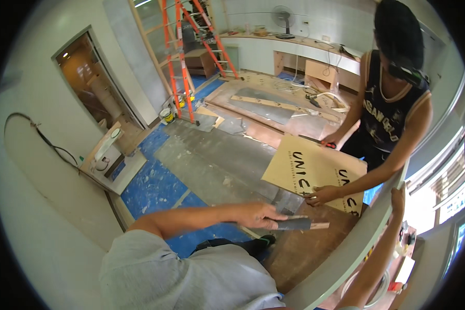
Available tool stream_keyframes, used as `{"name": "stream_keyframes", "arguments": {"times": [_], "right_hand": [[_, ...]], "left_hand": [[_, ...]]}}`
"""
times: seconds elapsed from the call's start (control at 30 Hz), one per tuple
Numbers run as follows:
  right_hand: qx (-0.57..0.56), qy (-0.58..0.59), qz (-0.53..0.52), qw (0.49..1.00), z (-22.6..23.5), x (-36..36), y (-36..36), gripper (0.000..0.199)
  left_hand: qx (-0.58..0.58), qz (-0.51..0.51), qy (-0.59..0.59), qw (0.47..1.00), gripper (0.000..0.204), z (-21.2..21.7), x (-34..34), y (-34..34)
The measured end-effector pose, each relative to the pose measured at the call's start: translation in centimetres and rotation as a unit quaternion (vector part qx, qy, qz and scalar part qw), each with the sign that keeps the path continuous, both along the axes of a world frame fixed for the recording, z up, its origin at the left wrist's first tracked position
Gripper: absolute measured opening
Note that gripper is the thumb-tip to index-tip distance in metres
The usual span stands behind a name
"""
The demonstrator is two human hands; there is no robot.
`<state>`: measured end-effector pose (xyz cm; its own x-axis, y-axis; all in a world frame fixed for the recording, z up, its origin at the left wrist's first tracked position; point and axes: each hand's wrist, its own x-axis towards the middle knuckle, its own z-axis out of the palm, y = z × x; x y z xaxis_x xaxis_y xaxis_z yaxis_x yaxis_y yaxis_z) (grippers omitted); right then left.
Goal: The person sands the edge of a white wooden board with a sanding block and then wipes the surface with a cloth.
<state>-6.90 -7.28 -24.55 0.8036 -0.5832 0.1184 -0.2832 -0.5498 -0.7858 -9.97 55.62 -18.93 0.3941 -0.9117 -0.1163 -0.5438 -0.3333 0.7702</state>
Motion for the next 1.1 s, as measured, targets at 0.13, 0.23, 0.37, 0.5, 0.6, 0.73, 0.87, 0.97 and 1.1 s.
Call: {"name": "stream_keyframes", "arguments": {"times": [0.13,0.23,0.37,0.5,0.6,0.73,0.87,0.97,1.1], "right_hand": [[0.045,0.027,0.014,0.999,0.3,5.0,-0.5,0.084],[0.03,0.026,0.033,0.999,1.3,6.7,-1.9,0.08],[-0.004,0.01,0.02,1.0,2.0,7.2,-1.2,0.077],[-0.116,-0.039,0.005,0.992,1.7,6.7,-2.4,0.071],[-0.045,-0.037,0.026,0.998,2.2,5.9,-1.6,0.066],[0.027,0.018,-0.025,0.999,3.2,4.6,-0.1,0.067],[-0.058,0.029,-0.019,0.998,2.6,2.3,1.4,0.069],[-0.018,0.004,-0.013,1.0,1.1,-0.2,2.5,0.068],[-0.028,-0.005,-0.051,0.998,0.2,-2.1,3.4,0.065]], "left_hand": [[-0.034,0.025,0.037,0.998,0.053,-3.8,-3.1,3.2],[-0.021,0.023,0.034,0.999,0.053,-5.6,-3.6,3.5],[-0.002,0.022,0.045,0.999,0.053,-5.5,-3.7,3.7],[0.008,0.013,0.062,0.998,0.051,-7.0,-3.0,2.9],[-0.01,0.011,0.086,0.996,0.05,-7.6,-3.1,2.9],[-0.018,0.007,0.071,0.997,0.05,-7.6,-3.6,2.6],[-0.034,0.003,0.057,0.998,0.05,-8.2,-3.9,2.1],[-0.012,0.004,0.046,0.999,0.051,-7.6,-4.1,1.8],[-0.023,0.009,0.078,0.997,0.053,-8.0,-4.0,1.6]]}}
